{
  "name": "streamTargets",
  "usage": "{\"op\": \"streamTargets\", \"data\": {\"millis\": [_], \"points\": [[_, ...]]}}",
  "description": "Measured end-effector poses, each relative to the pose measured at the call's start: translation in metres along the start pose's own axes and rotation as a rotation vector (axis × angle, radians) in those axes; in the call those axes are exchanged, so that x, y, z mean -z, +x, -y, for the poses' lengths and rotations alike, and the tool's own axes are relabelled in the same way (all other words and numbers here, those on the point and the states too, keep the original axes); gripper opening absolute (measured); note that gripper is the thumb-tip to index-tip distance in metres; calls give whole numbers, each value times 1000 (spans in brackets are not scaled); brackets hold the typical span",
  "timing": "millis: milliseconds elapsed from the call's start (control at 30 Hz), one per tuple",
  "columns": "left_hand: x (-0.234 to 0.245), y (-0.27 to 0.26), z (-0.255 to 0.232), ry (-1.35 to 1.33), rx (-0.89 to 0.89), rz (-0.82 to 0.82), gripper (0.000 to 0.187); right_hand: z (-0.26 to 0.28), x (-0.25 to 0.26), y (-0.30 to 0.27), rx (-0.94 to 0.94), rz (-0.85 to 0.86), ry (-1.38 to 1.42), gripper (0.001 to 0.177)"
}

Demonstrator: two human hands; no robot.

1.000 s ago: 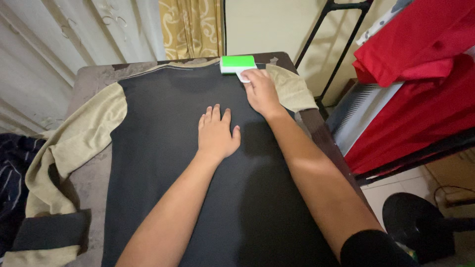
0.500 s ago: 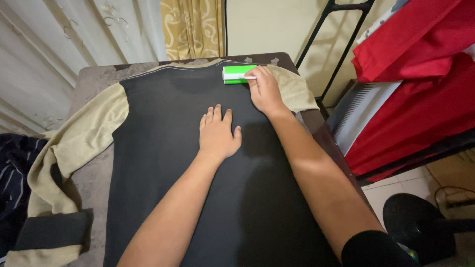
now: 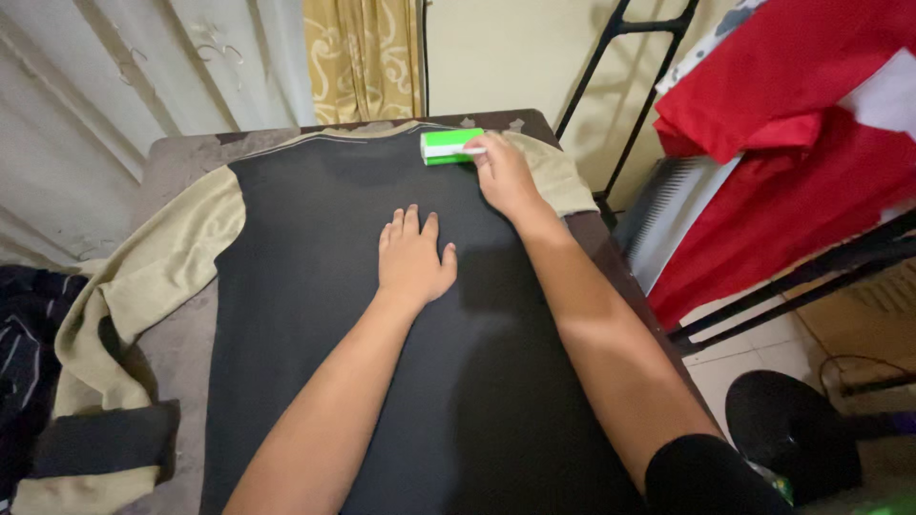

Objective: The person hangs a red and white jersey on a clothes rack. Then, they pick up a black and beige long-sleeved shirt from a pile, lay it flat on a table, and use a green lint roller to clean the entire surface of the shirt.

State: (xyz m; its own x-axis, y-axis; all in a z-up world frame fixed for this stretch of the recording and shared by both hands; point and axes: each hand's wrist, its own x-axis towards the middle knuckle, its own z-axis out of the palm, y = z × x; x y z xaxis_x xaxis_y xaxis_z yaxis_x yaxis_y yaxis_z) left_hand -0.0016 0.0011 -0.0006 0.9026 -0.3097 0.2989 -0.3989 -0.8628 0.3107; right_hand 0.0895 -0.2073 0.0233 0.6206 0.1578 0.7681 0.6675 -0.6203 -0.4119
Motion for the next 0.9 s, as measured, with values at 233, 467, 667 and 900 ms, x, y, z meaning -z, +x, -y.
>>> {"op": "streamTargets", "data": {"millis": [233, 467, 667, 900], "points": [[1, -1, 0, -12, 2, 1, 66, -7, 20, 9, -31, 98, 8, 17], [0, -1, 1, -2, -19, -28, 65, -1, 30, 8, 99, 163, -31, 14], [2, -3, -1, -22, 20, -15, 65, 20, 61, -14, -66, 221, 56, 13], [-7, -1, 3, -19, 5, -32, 62, 54, 74, -42, 34, 212, 38, 14]]}}
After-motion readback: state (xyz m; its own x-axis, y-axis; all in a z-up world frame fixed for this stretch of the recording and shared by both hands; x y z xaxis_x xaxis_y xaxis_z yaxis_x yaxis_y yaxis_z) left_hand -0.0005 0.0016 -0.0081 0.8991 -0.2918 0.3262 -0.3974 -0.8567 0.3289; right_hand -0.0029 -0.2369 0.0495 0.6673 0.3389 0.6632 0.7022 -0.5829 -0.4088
